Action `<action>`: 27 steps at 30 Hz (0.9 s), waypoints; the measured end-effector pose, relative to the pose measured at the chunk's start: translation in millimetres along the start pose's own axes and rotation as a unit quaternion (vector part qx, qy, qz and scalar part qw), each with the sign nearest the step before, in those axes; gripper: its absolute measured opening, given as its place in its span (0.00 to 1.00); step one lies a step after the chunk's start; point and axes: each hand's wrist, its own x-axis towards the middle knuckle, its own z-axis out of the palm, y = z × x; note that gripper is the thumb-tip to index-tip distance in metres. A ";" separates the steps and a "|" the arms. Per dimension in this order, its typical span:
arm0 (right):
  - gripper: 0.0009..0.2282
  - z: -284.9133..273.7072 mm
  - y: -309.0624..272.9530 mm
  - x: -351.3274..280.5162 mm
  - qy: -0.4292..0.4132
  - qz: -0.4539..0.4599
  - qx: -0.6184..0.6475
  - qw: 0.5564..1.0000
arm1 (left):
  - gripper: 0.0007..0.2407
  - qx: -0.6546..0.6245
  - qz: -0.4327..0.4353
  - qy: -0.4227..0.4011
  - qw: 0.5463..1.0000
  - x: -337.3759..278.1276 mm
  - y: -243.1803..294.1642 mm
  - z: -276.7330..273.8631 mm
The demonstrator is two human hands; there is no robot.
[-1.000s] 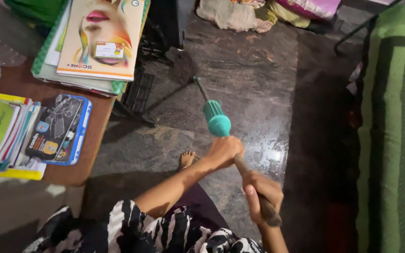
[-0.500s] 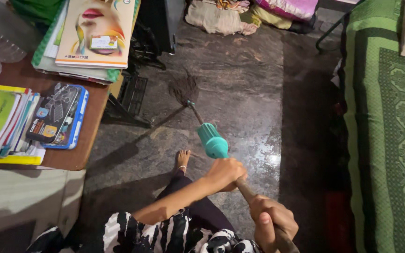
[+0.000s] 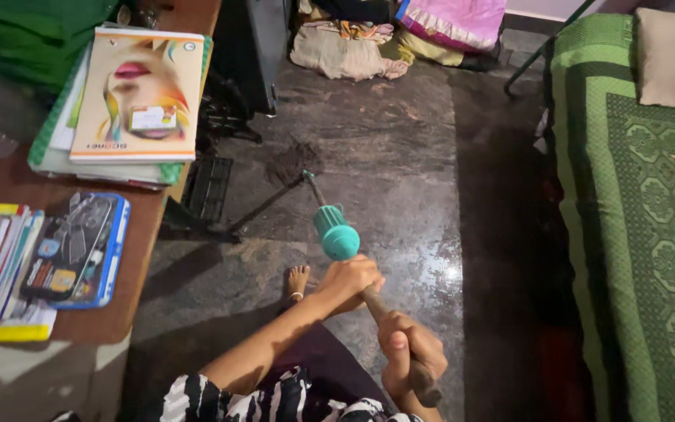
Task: The person mops a tiled floor using a teal mop with a wooden handle. They move the mop back and forth across the floor surface in a bedroom setting.
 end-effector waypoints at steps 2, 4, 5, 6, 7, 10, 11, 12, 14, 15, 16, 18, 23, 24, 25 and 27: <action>0.17 14.3 13.8 20.0 0.003 0.005 0.001 1.000 | 0.09 -0.013 -0.004 0.013 1.000 12.9 -18.1 -11.4; 0.16 30.6 31.1 45.4 -0.009 -0.010 0.008 1.000 | 0.09 -0.033 0.009 0.036 0.999 34.3 -41.1 -26.4; 0.16 40.5 42.2 58.2 -0.017 -0.017 0.014 1.000 | 0.09 -0.033 0.002 0.041 0.999 42.9 -54.2 -34.6; 0.15 50.4 54.6 71.6 -0.031 -0.027 0.012 0.999 | 0.08 -0.033 -0.005 0.046 0.998 50.8 -68.0 -42.5; 0.15 60.9 67.1 84.4 -0.043 -0.035 0.010 0.998 | 0.08 -0.034 -0.012 0.049 0.998 58.6 -83.1 -50.5; 0.13 88.8 112.6 122.0 -0.085 -0.074 -0.020 0.993 | 0.11 -0.035 -0.013 0.041 0.998 84.0 -141.5 -67.7; 0.13 96.4 130.4 135.0 -0.100 -0.090 -0.036 0.990 | 0.11 -0.028 -0.027 0.046 0.998 92.6 -161.2 -69.3; 0.12 103.5 147.7 146.3 -0.112 -0.096 -0.040 0.988 | 0.10 -0.022 -0.042 0.051 0.998 100.9 -181.1 -69.8; 0.11 118.2 188.3 170.5 -0.134 -0.114 -0.049 0.983 | 0.09 -0.022 -0.064 0.067 0.995 122.9 -227.8 -71.4; 0.09 123.4 208.7 180.9 -0.154 -0.116 -0.086 0.978 | 0.08 -0.033 -0.077 0.076 0.994 133.1 -250.0 -70.2; 0.07 128.3 229.3 191.2 -0.174 -0.117 -0.123 0.970 | 0.07 -0.043 -0.089 0.084 0.992 142.9 -270.9 -68.9; 0.11 141.8 267.7 211.2 -0.234 -0.088 -0.124 0.960 | 0.08 -0.074 -0.057 0.113 0.989 163.5 -311.9 -74.8; 0.11 173.1 315.6 252.5 -0.290 -0.056 -0.113 0.949 | 0.11 -0.169 -0.104 0.153 0.968 179.6 -322.3 -117.6; 0.13 175.8 317.2 256.7 -0.291 -0.039 -0.134 0.946 | 0.11 -0.178 -0.104 0.165 0.965 183.2 -314.2 -125.6; 0.13 175.7 316.7 260.0 -0.291 -0.043 -0.130 0.947 | 0.12 -0.186 -0.103 0.176 0.961 186.0 -305.6 -133.0; 0.13 171.3 310.1 264.7 -0.291 -0.054 -0.123 0.947 | 0.12 -0.182 -0.132 0.169 0.959 187.7 -281.2 -143.1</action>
